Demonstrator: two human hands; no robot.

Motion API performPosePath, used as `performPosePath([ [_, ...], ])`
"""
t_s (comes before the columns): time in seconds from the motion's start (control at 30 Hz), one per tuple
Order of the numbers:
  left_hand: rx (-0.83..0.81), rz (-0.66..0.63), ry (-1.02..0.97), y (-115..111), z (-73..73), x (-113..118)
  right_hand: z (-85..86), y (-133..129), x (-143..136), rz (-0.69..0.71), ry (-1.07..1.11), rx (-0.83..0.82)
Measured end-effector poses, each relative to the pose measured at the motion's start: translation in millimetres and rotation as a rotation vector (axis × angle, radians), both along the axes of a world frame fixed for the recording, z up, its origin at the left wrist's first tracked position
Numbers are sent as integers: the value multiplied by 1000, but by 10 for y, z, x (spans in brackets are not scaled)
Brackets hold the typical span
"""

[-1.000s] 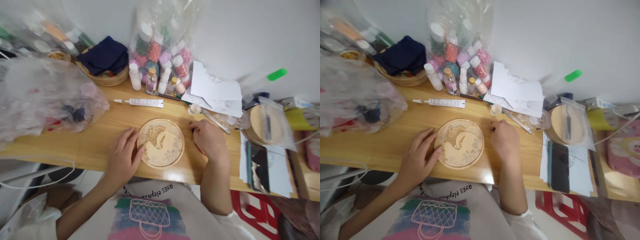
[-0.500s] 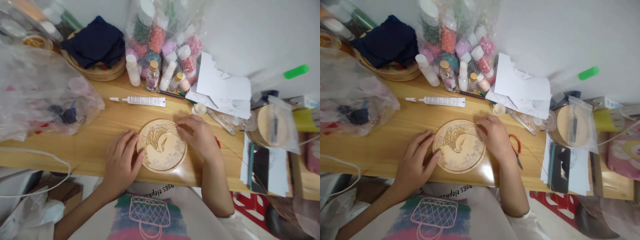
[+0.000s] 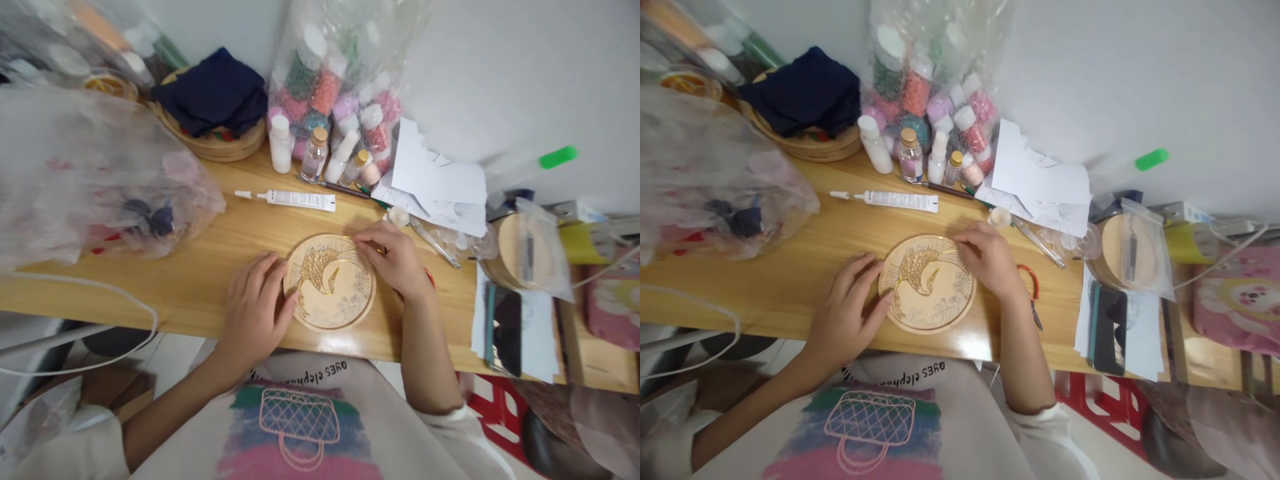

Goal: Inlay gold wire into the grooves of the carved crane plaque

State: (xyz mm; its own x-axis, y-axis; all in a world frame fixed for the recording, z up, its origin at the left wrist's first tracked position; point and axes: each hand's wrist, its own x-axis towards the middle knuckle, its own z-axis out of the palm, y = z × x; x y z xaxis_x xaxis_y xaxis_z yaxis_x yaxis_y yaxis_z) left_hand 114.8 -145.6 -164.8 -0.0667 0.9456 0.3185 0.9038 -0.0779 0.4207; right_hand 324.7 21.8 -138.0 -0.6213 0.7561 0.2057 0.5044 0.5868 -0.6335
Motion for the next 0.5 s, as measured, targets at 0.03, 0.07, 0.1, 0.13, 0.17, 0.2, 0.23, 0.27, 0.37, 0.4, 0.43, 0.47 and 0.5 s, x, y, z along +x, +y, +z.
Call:
performPosePath([
  [0.03,2,2,8,0,-2,2,-13,6,-9,-10,28,42],
  [0.07,6,4,16,1,-4,5,-21,12,-17,-31,55,97],
  [0.1,11,7,22,1,-6,8,-23,18,-24,-57,82,162],
  [0.13,16,8,26,2,-8,12,-15,26,-26,-87,106,231],
  [0.17,22,10,27,2,-9,15,3,34,-23,-122,129,300],
  [0.2,25,12,26,1,-11,18,34,42,-15,-163,153,372],
  [0.23,24,15,24,0,-12,20,78,49,-1,-209,175,446],
  [0.27,21,19,21,-2,-14,20,135,53,18,-257,196,527],
  [0.37,9,25,19,-8,-22,19,356,42,90,-411,241,852],
  [0.4,6,25,19,-10,-25,18,433,30,117,-455,240,983],
  [0.43,5,23,18,-11,-26,17,505,16,144,-509,260,1103],
  [0.47,5,22,19,-11,-27,15,567,3,175,-555,285,1179],
  [0.5,8,20,20,-10,-27,14,619,-5,212,-602,311,1215],
])
